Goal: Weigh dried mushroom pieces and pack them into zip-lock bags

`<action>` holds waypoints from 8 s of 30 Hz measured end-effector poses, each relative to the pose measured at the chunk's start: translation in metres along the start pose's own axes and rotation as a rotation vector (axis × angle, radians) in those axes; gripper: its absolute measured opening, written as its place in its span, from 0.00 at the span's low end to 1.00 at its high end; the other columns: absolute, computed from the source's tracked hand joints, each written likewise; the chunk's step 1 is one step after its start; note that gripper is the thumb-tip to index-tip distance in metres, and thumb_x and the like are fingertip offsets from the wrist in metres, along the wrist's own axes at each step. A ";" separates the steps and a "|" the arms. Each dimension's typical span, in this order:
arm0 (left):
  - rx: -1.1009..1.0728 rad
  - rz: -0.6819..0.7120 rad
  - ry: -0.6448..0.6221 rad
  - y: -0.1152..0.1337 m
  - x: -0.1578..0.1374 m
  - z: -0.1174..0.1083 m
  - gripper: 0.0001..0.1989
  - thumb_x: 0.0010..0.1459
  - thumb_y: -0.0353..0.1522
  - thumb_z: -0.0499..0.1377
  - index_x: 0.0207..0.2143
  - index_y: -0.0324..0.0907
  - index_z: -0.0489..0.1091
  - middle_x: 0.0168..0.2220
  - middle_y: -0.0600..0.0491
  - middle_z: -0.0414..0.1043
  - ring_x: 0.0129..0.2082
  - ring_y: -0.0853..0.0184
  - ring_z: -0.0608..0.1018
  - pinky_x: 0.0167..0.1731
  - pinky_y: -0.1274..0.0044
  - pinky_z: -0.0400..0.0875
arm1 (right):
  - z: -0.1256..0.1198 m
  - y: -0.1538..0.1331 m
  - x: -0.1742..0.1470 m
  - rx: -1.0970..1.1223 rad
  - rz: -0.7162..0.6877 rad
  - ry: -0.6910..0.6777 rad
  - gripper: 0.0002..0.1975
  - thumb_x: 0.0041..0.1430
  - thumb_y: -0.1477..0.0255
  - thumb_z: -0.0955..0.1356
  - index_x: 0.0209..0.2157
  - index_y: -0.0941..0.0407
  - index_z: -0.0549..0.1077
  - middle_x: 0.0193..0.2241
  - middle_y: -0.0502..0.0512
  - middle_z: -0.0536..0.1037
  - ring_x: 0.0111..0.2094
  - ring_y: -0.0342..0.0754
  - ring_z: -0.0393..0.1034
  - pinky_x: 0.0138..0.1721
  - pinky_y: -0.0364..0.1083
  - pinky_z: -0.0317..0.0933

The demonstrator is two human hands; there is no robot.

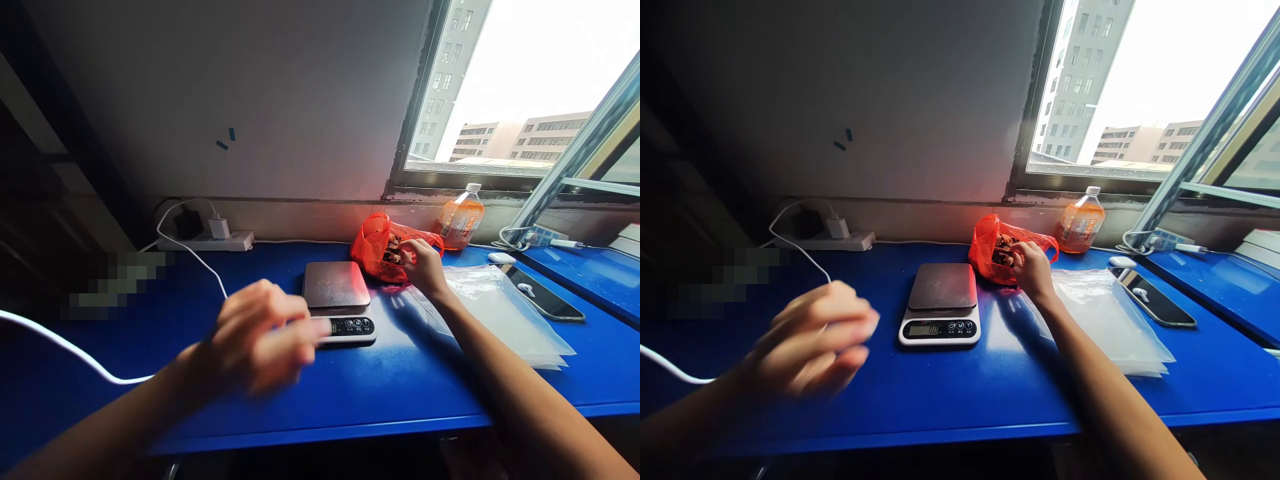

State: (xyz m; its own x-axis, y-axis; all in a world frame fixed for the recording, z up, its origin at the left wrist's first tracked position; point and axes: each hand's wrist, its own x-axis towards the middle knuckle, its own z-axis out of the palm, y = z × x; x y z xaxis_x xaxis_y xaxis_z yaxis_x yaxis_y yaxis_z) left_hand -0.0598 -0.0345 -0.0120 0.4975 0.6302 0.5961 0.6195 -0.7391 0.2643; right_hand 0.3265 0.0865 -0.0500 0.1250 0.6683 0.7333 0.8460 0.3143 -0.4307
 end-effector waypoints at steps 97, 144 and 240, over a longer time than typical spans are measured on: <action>-0.019 0.061 -0.227 -0.062 0.065 0.033 0.11 0.66 0.32 0.51 0.41 0.41 0.72 0.40 0.51 0.73 0.36 0.68 0.76 0.38 0.76 0.68 | -0.016 -0.041 0.002 0.676 0.336 -0.097 0.06 0.38 0.75 0.62 0.20 0.55 0.70 0.20 0.50 0.75 0.23 0.45 0.71 0.25 0.44 0.65; -0.002 0.067 -0.333 -0.065 0.063 0.036 0.12 0.67 0.36 0.50 0.43 0.44 0.72 0.42 0.52 0.73 0.37 0.67 0.77 0.39 0.76 0.69 | 0.008 -0.002 0.007 0.178 0.376 -0.163 0.09 0.44 0.73 0.67 0.32 0.57 0.75 0.27 0.53 0.78 0.29 0.46 0.71 0.31 0.45 0.64; 0.298 -0.185 -0.612 -0.076 0.064 0.036 0.24 0.63 0.42 0.48 0.58 0.47 0.67 0.54 0.45 0.68 0.52 0.54 0.70 0.49 0.63 0.67 | -0.005 0.037 0.010 -0.172 -0.105 -0.278 0.07 0.51 0.73 0.67 0.32 0.55 0.77 0.33 0.57 0.77 0.38 0.53 0.69 0.42 0.51 0.63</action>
State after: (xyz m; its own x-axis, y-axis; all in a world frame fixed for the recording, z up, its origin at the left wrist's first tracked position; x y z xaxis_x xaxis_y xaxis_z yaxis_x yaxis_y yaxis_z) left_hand -0.0531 0.0711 -0.0215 0.5660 0.8244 0.0052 0.8232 -0.5656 0.0493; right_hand 0.3618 0.1015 -0.0558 -0.0935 0.8037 0.5876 0.9246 0.2889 -0.2481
